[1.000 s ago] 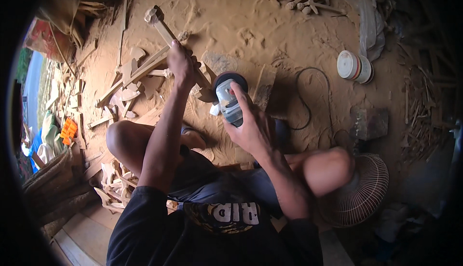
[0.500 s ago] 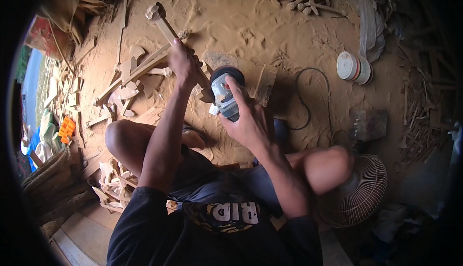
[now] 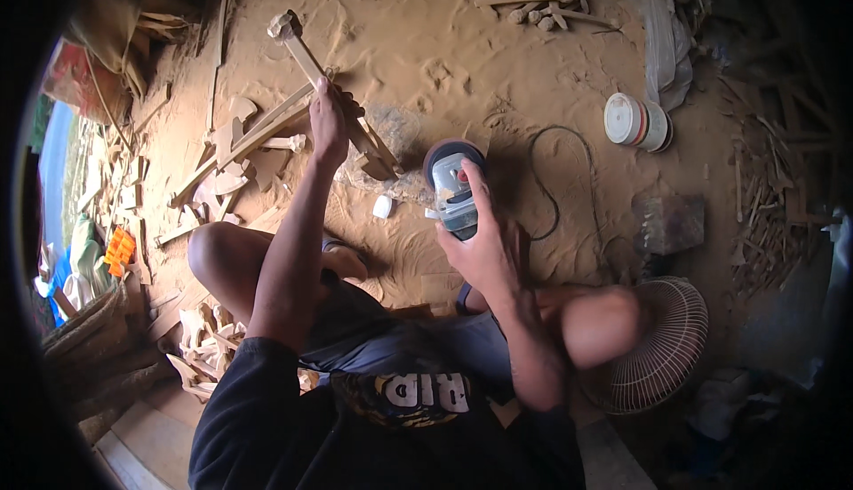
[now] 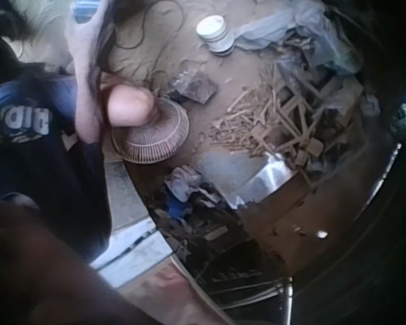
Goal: The person sands wooden axe handle components using a power sander, holding the wood pieces by hand and rotating them to reach different surfaces.
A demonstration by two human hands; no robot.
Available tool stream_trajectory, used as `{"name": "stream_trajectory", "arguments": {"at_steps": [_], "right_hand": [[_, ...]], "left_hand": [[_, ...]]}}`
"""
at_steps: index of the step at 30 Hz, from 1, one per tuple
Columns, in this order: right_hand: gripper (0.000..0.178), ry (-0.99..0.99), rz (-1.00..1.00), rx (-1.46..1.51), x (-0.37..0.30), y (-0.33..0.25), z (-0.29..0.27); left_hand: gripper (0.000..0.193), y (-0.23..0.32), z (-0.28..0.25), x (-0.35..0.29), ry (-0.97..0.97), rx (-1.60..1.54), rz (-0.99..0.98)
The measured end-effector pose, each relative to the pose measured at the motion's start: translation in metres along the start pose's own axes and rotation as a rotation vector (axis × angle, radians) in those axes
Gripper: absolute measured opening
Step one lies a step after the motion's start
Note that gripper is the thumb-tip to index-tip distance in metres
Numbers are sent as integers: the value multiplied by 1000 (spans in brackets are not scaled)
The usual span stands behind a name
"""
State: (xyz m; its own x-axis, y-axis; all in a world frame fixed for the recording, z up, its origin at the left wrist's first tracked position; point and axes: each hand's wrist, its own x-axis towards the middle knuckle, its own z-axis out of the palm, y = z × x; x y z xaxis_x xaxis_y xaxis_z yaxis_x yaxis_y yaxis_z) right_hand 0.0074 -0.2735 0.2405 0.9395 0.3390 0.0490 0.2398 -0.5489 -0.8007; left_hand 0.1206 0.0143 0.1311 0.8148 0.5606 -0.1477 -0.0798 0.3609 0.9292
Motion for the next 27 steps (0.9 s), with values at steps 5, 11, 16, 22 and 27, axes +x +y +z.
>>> {"name": "stream_trajectory", "arguments": {"at_steps": [5,11,16,22,27], "right_hand": [[84,212,-59,193,11,11,-18],[84,349,8,230,17,9,-57],[84,426,-28,259,24,32,-59],[93,212,166,746,34,21,-31],[94,106,190,844,42,21,9]], "left_hand": [[66,-47,-19,-27,-372,282,-88],[57,23,-5,-40,-544,546,-96],[11,132,24,-65,-735,1194,189],[30,156,15,-68,-643,1077,634],[41,136,10,-59,-548,1121,538]]}}
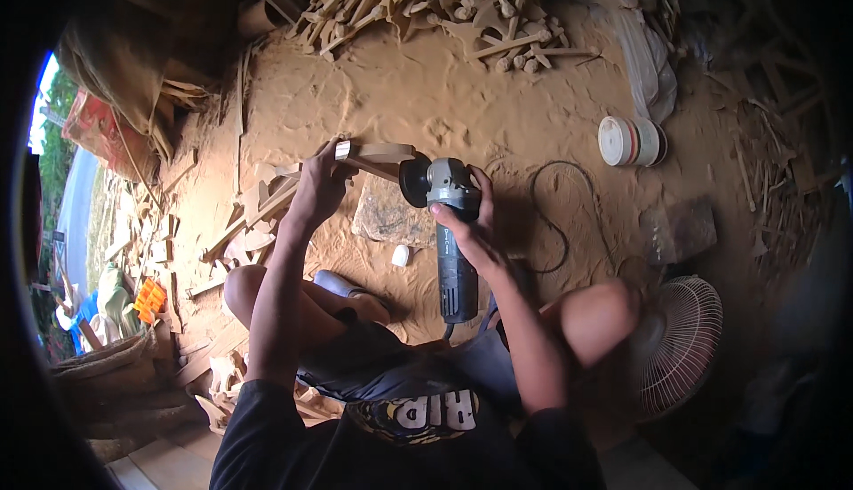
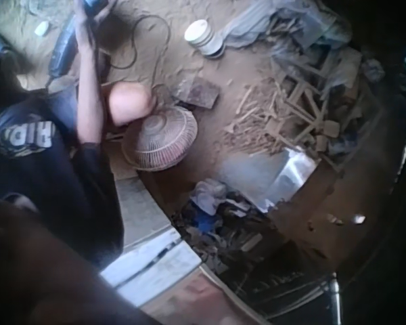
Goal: The person sands wooden axe handle components using a power sander, holding the wood pieces by hand and rotating them to reach different surfaces.
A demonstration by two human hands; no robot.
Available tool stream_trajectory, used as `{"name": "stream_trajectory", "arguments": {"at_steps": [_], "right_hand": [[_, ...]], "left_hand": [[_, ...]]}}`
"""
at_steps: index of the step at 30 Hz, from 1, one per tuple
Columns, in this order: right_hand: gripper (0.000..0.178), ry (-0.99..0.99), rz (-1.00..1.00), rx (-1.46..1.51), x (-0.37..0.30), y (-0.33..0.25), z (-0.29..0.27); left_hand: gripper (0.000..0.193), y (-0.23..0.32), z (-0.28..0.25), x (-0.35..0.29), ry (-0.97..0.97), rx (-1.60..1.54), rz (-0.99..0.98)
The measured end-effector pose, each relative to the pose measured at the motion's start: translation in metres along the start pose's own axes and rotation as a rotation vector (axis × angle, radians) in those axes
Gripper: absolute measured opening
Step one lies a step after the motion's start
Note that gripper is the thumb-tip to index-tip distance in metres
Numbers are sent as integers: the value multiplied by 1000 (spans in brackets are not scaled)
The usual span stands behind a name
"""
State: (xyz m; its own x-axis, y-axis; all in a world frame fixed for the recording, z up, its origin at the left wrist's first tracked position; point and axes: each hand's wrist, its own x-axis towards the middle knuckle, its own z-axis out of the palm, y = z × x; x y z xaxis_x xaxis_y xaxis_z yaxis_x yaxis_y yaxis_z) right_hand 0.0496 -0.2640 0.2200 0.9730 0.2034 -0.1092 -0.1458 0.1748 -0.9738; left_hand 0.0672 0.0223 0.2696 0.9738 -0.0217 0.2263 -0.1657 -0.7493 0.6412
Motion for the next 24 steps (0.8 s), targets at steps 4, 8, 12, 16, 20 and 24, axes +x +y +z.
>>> {"name": "stream_trajectory", "arguments": {"at_steps": [4,8,12,16,20,24], "right_hand": [[93,-80,-29,21,4,-7,10],[93,-98,-59,0,12,-6,12],[91,-172,-84,33,18,-4,13],[88,-139,-103,28,20,-3,16],[89,-137,-92,79,25,2,20],[89,-94,-58,54,28,10,14]], "left_hand": [[41,-7,3,-1,41,25,42],[41,-6,5,-1,73,28,52],[41,-6,4,3,53,22,33],[42,-9,5,2,57,17,61],[44,-9,7,1,66,52,59],[35,-4,9,5,80,-63,31]]}}
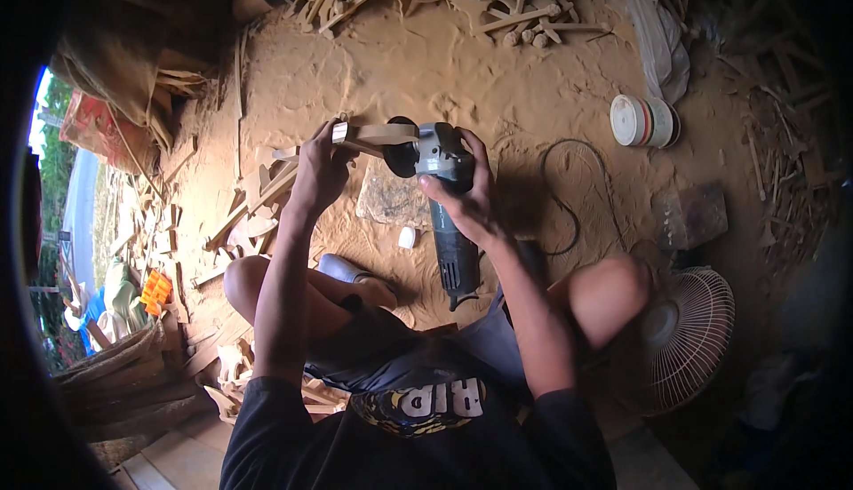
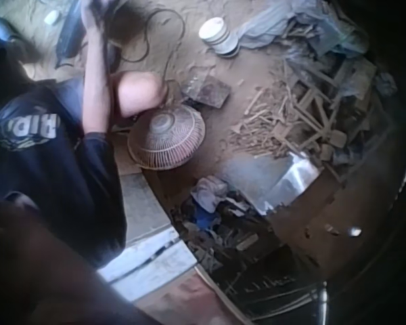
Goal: The person sands wooden axe handle components using a power sander, holding the wood pieces by hand and rotating them to reach different surfaces.
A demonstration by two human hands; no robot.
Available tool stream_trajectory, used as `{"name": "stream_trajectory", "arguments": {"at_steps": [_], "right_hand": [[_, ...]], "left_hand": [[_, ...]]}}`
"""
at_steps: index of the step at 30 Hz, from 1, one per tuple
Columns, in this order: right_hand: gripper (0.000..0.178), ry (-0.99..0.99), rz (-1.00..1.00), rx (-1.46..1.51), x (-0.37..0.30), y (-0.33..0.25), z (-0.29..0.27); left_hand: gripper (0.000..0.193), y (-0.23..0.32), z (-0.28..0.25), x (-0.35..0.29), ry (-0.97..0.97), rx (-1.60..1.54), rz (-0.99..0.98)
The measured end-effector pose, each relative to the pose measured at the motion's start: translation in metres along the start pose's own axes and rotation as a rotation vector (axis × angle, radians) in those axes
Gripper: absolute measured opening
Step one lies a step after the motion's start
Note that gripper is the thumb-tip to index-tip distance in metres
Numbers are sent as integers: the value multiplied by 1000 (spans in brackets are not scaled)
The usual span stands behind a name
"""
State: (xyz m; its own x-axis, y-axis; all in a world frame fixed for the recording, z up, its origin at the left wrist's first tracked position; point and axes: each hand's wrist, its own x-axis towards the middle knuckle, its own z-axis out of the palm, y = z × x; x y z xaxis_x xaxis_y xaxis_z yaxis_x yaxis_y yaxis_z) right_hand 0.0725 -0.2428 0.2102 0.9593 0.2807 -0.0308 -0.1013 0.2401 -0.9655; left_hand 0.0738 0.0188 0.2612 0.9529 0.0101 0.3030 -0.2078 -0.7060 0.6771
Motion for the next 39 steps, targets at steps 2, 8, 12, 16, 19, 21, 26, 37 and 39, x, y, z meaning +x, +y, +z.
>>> {"name": "stream_trajectory", "arguments": {"at_steps": [2,8,12,16,19,21,26,37,39], "right_hand": [[88,-65,-96,-2,0,3,2],[89,-73,-117,24,2,8,-3],[89,-83,-97,10,1,5,-2],[88,-78,-71,29,2,4,-3],[86,-55,-70,15,6,13,-7],[88,-15,-27,-30,7,26,-12],[97,102,218,-60,3,50,-30],[92,-55,-62,-5,-1,16,2],[90,-95,-107,-22,4,11,5]], "left_hand": [[44,-9,-3,0,-27,82,6],[33,-6,3,2,-3,-43,-43],[40,-10,0,2,-33,120,9],[32,-3,1,-3,-22,-16,-30],[30,-3,-1,-6,-11,-10,4],[24,-9,-5,-7,-36,79,10],[17,-14,-5,-15,-21,84,-58],[14,-18,-2,-14,4,131,-38],[13,-18,-1,-12,1,120,-45]]}}
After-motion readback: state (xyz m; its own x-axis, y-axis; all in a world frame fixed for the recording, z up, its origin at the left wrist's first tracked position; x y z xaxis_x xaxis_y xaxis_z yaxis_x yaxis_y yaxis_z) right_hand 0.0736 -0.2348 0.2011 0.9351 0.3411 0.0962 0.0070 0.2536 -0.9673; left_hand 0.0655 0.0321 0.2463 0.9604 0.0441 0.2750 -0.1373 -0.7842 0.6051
